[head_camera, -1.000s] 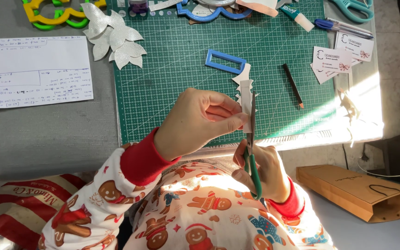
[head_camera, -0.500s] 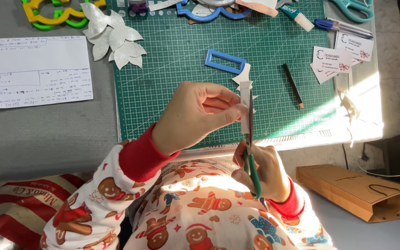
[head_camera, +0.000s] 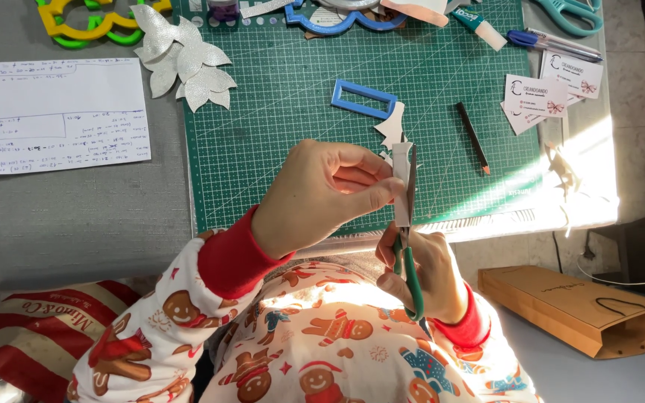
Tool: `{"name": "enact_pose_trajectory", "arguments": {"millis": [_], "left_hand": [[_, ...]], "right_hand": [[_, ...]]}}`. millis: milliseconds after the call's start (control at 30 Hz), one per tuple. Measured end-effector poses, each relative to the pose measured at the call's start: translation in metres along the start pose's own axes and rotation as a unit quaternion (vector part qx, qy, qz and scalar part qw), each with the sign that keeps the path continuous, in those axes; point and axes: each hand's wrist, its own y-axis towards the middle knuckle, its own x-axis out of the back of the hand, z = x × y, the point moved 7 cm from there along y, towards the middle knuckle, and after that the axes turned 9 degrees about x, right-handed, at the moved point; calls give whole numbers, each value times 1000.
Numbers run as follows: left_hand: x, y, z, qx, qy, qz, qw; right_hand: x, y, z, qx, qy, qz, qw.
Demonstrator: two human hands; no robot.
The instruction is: Cutting out shapes from material using scissors and marking with a template.
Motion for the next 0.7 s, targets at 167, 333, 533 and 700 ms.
{"name": "enact_pose_trajectory", "arguments": {"millis": [167,333,533,700], "left_hand": [[0,2,1,8,-3,3,1000],[0,3,9,19,-15,5,1000],[4,5,9,9,-36,-6,999],[3,5,2,-6,-30,-12,999]], "right_hand": [[1,-4,-1,3,-18,-7,1000],[0,-3,-1,5,-3,-12,1000],[-1,-3,-2,8,6,-1,1000],[0,0,0,13,6,0,1000]]}}
